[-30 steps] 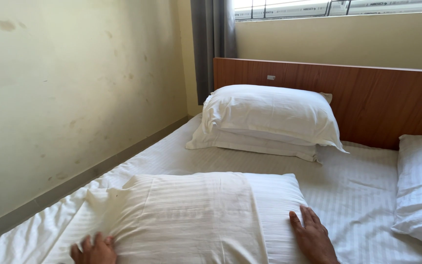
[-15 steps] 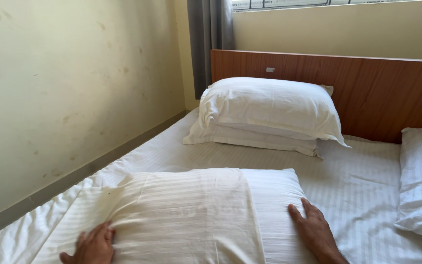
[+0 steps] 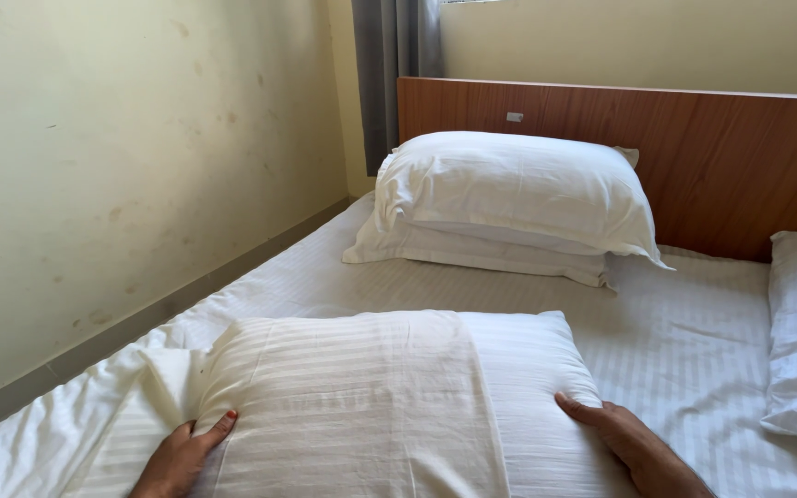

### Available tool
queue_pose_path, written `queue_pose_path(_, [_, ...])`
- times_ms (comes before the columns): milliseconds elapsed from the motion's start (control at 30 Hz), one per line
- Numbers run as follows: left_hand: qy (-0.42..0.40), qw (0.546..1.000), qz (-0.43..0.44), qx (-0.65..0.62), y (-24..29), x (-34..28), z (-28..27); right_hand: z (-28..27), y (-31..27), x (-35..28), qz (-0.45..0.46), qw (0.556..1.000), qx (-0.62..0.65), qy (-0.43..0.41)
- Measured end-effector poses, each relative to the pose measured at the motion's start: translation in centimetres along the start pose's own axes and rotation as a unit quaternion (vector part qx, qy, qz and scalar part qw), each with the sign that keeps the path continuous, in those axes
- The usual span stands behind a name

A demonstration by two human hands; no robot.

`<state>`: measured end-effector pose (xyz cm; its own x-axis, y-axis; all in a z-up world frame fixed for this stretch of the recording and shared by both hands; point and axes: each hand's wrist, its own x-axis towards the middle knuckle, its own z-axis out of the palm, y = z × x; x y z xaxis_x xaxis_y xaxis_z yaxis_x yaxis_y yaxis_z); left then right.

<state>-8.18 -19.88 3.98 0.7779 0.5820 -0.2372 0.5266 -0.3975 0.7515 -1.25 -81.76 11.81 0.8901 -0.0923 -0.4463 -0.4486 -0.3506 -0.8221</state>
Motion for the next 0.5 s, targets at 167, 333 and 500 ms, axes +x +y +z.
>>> queue_pose_path(167, [-0.002, 0.986, 0.006, -0.168, 4.1, -5.4, -1.6, 1.1, -1.5, 0.5, -0.026, 0.99, 0.137, -0.031])
queue_pose_path(333, [0.03, 0.981, 0.059, -0.183, 6.5, -7.6, -2.4, 0.9, -2.7, -1.0, -0.067, 0.978, 0.199, -0.016])
queue_pose_path(500, [0.062, 0.972, 0.099, -0.204, 9.7, -11.4, -4.1, 0.5, -3.7, -2.2, -0.123, 0.956, 0.267, -0.018])
